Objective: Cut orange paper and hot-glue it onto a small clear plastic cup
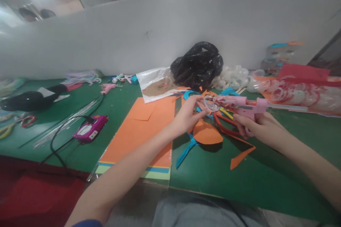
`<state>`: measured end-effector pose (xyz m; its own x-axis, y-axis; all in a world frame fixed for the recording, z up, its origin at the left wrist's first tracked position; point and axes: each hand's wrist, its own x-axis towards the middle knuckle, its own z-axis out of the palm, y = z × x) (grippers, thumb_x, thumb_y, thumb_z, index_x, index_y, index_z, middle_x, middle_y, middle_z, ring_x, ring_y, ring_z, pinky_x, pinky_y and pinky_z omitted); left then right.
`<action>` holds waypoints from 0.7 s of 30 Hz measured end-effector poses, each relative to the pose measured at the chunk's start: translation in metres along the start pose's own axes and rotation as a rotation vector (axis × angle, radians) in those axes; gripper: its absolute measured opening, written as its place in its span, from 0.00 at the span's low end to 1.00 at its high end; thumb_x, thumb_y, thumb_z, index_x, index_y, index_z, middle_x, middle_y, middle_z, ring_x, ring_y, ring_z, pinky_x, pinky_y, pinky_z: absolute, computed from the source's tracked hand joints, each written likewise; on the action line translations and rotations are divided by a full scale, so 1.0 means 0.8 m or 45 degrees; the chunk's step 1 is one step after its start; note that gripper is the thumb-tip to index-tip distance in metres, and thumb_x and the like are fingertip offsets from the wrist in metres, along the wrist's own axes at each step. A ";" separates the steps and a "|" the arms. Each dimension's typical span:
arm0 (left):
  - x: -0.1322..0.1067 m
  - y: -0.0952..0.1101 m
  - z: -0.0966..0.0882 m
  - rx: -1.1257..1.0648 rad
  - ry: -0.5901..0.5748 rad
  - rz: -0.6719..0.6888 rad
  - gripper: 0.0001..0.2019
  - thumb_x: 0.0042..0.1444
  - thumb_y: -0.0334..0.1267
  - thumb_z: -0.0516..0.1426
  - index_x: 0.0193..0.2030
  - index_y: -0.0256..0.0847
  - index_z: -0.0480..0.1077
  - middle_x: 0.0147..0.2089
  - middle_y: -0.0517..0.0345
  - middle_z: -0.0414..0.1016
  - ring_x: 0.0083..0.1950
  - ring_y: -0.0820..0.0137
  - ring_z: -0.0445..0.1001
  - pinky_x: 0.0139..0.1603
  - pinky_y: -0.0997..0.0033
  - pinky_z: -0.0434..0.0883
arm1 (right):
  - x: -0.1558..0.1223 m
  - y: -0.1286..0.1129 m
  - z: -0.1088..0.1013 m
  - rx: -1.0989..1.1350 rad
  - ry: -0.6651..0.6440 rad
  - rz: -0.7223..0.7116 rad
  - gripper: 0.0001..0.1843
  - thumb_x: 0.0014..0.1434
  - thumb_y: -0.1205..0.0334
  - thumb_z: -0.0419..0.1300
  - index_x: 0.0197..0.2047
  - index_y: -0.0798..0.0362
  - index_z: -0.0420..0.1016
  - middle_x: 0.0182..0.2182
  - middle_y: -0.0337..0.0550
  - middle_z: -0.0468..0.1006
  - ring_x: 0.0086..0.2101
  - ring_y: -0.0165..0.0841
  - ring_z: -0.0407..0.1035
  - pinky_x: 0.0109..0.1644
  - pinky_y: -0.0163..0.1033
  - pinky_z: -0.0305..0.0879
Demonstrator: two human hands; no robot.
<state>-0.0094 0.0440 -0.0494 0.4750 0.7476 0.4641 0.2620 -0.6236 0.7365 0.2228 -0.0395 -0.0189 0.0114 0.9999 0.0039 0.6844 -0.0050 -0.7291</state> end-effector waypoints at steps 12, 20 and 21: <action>-0.002 0.000 -0.003 0.029 -0.022 -0.031 0.19 0.63 0.36 0.62 0.59 0.41 0.65 0.54 0.48 0.75 0.54 0.63 0.75 0.53 0.62 0.72 | -0.003 -0.002 0.002 -0.007 0.041 0.003 0.33 0.52 0.30 0.50 0.10 0.47 0.66 0.13 0.42 0.70 0.19 0.33 0.62 0.30 0.40 0.59; -0.001 -0.003 -0.002 0.039 -0.028 -0.027 0.20 0.62 0.36 0.62 0.59 0.42 0.65 0.53 0.49 0.75 0.53 0.63 0.75 0.51 0.62 0.73 | -0.002 0.001 0.001 -0.028 0.017 0.022 0.34 0.53 0.30 0.50 0.12 0.48 0.67 0.14 0.44 0.72 0.20 0.34 0.64 0.31 0.40 0.60; -0.001 -0.004 -0.002 0.037 -0.027 -0.031 0.20 0.62 0.36 0.63 0.59 0.43 0.65 0.54 0.49 0.75 0.53 0.63 0.75 0.50 0.63 0.73 | -0.002 0.002 0.001 -0.030 0.019 0.018 0.34 0.54 0.30 0.50 0.12 0.48 0.67 0.14 0.44 0.72 0.20 0.34 0.64 0.31 0.40 0.60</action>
<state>-0.0118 0.0458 -0.0516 0.4860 0.7577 0.4355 0.2979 -0.6121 0.7325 0.2230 -0.0413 -0.0204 0.0319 0.9995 0.0039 0.7010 -0.0196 -0.7129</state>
